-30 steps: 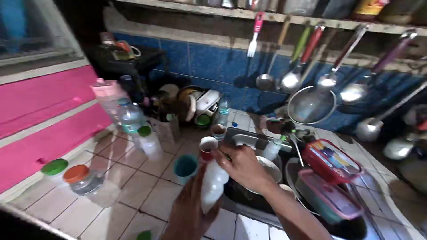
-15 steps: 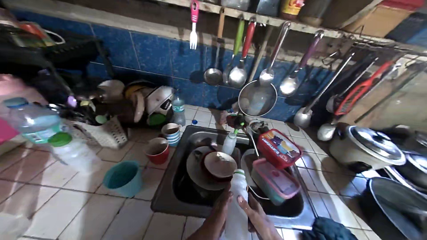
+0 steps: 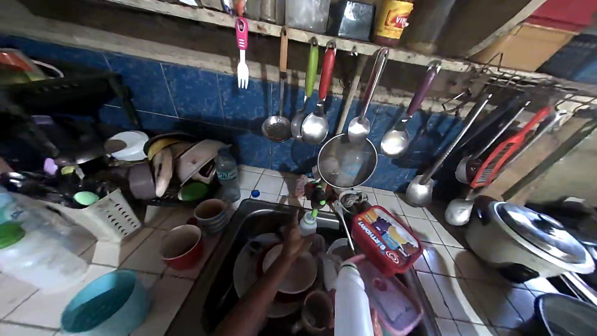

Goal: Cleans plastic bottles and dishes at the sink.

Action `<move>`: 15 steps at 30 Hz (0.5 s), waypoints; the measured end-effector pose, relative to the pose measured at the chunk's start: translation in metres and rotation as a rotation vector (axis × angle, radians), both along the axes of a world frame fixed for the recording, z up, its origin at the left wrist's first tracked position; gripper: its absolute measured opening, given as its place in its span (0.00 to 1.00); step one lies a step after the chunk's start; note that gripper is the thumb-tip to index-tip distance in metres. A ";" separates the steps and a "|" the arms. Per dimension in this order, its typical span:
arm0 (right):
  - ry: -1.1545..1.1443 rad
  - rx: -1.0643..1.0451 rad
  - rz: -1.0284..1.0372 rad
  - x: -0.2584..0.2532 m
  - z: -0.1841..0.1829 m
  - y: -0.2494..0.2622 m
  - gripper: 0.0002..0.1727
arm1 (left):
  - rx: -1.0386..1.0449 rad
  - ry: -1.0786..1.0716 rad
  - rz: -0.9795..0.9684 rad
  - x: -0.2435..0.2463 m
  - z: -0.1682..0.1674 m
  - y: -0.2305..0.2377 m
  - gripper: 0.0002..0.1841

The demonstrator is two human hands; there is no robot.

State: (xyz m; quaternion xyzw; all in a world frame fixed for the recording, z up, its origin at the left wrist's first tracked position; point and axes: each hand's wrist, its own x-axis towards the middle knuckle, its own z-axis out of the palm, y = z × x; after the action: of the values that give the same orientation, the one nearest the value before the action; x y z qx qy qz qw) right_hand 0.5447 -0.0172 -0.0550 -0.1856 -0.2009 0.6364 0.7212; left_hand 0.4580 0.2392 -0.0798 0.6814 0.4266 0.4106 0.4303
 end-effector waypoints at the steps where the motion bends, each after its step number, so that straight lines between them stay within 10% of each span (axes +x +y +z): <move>1: -0.016 0.034 0.010 0.004 0.003 0.000 0.31 | -0.003 -0.028 -0.022 0.006 -0.004 0.004 0.58; 9: -0.151 -0.162 -0.006 0.046 0.020 0.021 0.43 | -0.147 -0.078 -0.054 0.023 0.001 0.001 0.43; 15: -0.522 -0.209 -0.254 0.077 0.045 0.084 0.27 | -0.110 -0.101 -0.053 0.020 -0.002 -0.003 0.41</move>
State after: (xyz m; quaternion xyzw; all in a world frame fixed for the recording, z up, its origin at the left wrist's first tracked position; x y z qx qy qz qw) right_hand 0.6219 0.0666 -0.0102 -0.4397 -0.2881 0.4891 0.6960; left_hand 0.4783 0.2367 -0.0823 0.6463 0.4081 0.4087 0.4987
